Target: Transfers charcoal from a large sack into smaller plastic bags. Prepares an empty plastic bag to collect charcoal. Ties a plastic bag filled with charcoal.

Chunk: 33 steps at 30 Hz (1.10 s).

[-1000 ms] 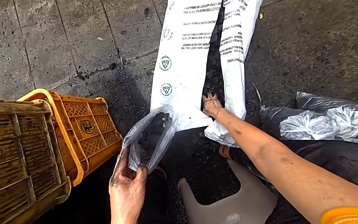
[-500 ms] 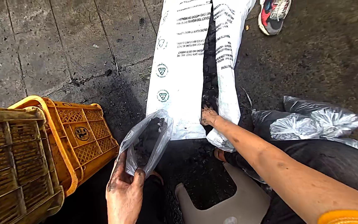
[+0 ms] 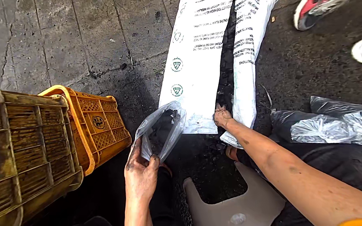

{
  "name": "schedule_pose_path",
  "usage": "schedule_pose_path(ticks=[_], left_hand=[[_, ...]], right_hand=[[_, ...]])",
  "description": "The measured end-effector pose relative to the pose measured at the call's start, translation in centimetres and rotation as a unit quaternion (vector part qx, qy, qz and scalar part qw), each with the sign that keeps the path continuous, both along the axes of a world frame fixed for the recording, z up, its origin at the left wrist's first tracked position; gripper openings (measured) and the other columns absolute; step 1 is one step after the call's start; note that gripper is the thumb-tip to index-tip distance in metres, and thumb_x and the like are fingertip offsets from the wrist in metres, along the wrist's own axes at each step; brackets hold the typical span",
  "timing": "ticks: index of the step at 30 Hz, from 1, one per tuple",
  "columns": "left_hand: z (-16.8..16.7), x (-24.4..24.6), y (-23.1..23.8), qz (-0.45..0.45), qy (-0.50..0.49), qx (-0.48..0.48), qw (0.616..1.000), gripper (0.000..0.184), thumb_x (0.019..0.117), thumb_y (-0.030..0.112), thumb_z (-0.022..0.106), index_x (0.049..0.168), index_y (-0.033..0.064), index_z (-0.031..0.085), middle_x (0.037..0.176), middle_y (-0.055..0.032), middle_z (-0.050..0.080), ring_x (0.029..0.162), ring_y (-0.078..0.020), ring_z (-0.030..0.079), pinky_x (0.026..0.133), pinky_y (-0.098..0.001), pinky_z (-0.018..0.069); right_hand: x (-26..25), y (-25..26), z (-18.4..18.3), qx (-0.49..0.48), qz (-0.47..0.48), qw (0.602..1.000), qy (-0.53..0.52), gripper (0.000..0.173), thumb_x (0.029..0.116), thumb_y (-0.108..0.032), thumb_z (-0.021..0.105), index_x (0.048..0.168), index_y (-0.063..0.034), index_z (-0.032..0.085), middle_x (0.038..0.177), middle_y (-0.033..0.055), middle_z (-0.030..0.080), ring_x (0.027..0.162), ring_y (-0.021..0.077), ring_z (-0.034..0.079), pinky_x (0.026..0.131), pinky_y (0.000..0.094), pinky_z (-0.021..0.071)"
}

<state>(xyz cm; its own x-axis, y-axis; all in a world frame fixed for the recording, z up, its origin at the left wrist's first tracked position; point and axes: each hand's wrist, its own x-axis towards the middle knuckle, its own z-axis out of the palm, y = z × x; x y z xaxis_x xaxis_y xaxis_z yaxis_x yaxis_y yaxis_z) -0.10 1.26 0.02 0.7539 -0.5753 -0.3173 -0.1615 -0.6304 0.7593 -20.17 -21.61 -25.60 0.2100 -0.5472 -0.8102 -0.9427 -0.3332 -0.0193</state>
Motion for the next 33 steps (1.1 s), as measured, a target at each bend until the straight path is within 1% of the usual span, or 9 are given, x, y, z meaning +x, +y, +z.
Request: schedule_pose_path(ticks=[6, 10, 15, 19, 22, 26, 28, 30, 33], left_hand=[[0.4, 0.0, -0.3, 0.023, 0.033, -0.024, 0.999, 0.069, 0.0774, -0.001, 0.062, 0.145, -0.006, 0.049, 0.142, -0.0196, 0.057, 0.117, -0.0039, 0.061, 0.092, -0.0188, 0.0497], [0.7, 0.2, -0.4, 0.011, 0.034, -0.003, 0.999, 0.068, 0.0802, -0.001, 0.061, 0.147, -0.0032, 0.049, 0.144, -0.0197, 0.056, 0.112, -0.0095, 0.063, 0.086, -0.0248, 0.0518], [0.9, 0.5, 0.0, 0.007, 0.04, -0.005, 0.999, 0.067, 0.0819, -0.002, 0.062, 0.148, -0.0031, 0.048, 0.145, -0.0215, 0.054, 0.114, -0.0153, 0.063, 0.089, -0.0295, 0.0522], [1.0, 0.6, 0.3, 0.0, 0.038, -0.003, 0.999, 0.067, 0.0839, -0.003, 0.062, 0.149, -0.0025, 0.047, 0.148, -0.0215, 0.052, 0.119, -0.0195, 0.062, 0.093, -0.0334, 0.0515], [1.1, 0.5, 0.3, -0.001, 0.051, -0.005, 0.999, 0.068, 0.0839, -0.003, 0.062, 0.15, -0.0012, 0.046, 0.148, -0.0209, 0.052, 0.115, -0.0188, 0.063, 0.09, -0.0335, 0.0527], [1.3, 0.3, 0.2, 0.007, 0.08, -0.029, 0.996, 0.07, 0.0829, -0.003, 0.061, 0.151, -0.0003, 0.045, 0.145, -0.0199, 0.054, 0.103, -0.0144, 0.065, 0.08, -0.0299, 0.054], [1.5, 0.3, 0.2, 0.016, 0.1, -0.043, 0.994, 0.071, 0.0829, -0.004, 0.061, 0.151, 0.0003, 0.045, 0.144, -0.0187, 0.054, 0.103, -0.0126, 0.065, 0.08, -0.0283, 0.0548], [1.6, 0.3, 0.3, 0.029, 0.115, -0.058, 0.991, 0.07, 0.0826, -0.005, 0.062, 0.151, -0.0003, 0.045, 0.143, -0.0178, 0.056, 0.1, -0.0102, 0.066, 0.078, -0.0259, 0.0547], [1.8, 0.5, 0.4, 0.053, 0.125, -0.086, 0.987, 0.068, 0.0832, -0.008, 0.063, 0.149, -0.0027, 0.046, 0.141, -0.0177, 0.057, 0.1, -0.008, 0.066, 0.077, -0.0234, 0.055]], right_hand=[[-0.5, -1.5, 1.7, 0.009, -0.087, 0.996, -0.029, 0.052, 0.0981, -0.006, 0.061, 0.144, 0.0119, 0.046, 0.158, 0.031, 0.035, 0.142, 0.0454, 0.043, 0.115, 0.0565, 0.0376], [-2.2, -2.8, 3.1, -0.035, -0.212, 0.969, -0.122, 0.042, 0.1006, -0.016, 0.062, 0.139, 0.0002, 0.059, 0.144, 0.0307, 0.054, 0.139, 0.0455, 0.047, 0.115, 0.0598, 0.0354], [-3.9, -4.0, 7.3, -0.088, -0.399, 0.859, -0.31, 0.043, 0.0935, -0.01, 0.074, 0.133, 0.0019, 0.062, 0.127, 0.0282, 0.064, 0.119, 0.0401, 0.062, 0.103, 0.0564, 0.0463], [-2.5, -4.8, 12.5, -0.064, -0.484, 0.765, -0.419, 0.042, 0.0963, -0.012, 0.071, 0.137, -0.0107, 0.06, 0.118, 0.0167, 0.066, 0.091, 0.0243, 0.063, 0.078, 0.0444, 0.0533], [0.5, -2.9, 17.6, 0.013, -0.462, 0.725, -0.511, 0.042, 0.0989, -0.013, 0.065, 0.14, -0.0169, 0.056, 0.106, 0.0064, 0.067, 0.078, 0.0131, 0.064, 0.068, 0.0333, 0.056], [6.3, 2.0, 21.8, 0.115, -0.362, 0.645, -0.663, 0.044, 0.0959, -0.012, 0.06, 0.139, -0.0168, 0.055, 0.103, 0.0039, 0.07, 0.074, 0.0108, 0.066, 0.063, 0.0297, 0.0578], [9.6, 4.9, 22.2, 0.126, -0.328, 0.596, -0.722, 0.049, 0.0919, -0.012, 0.065, 0.14, -0.016, 0.055, 0.105, 0.0013, 0.07, 0.078, 0.0078, 0.065, 0.066, 0.0291, 0.0584], [12.2, 7.9, 21.7, 0.092, -0.29, 0.579, -0.756, 0.055, 0.0894, -0.01, 0.07, 0.142, -0.0106, 0.055, 0.117, 0.0026, 0.068, 0.092, 0.007, 0.067, 0.079, 0.0296, 0.0593], [14.2, 11.2, 19.8, 0.013, -0.204, 0.592, -0.779, 0.047, 0.077, -0.008, 0.079, 0.121, 0.0032, 0.067, 0.124, 0.0133, 0.063, 0.108, 0.0138, 0.063, 0.092, 0.0307, 0.0558]])
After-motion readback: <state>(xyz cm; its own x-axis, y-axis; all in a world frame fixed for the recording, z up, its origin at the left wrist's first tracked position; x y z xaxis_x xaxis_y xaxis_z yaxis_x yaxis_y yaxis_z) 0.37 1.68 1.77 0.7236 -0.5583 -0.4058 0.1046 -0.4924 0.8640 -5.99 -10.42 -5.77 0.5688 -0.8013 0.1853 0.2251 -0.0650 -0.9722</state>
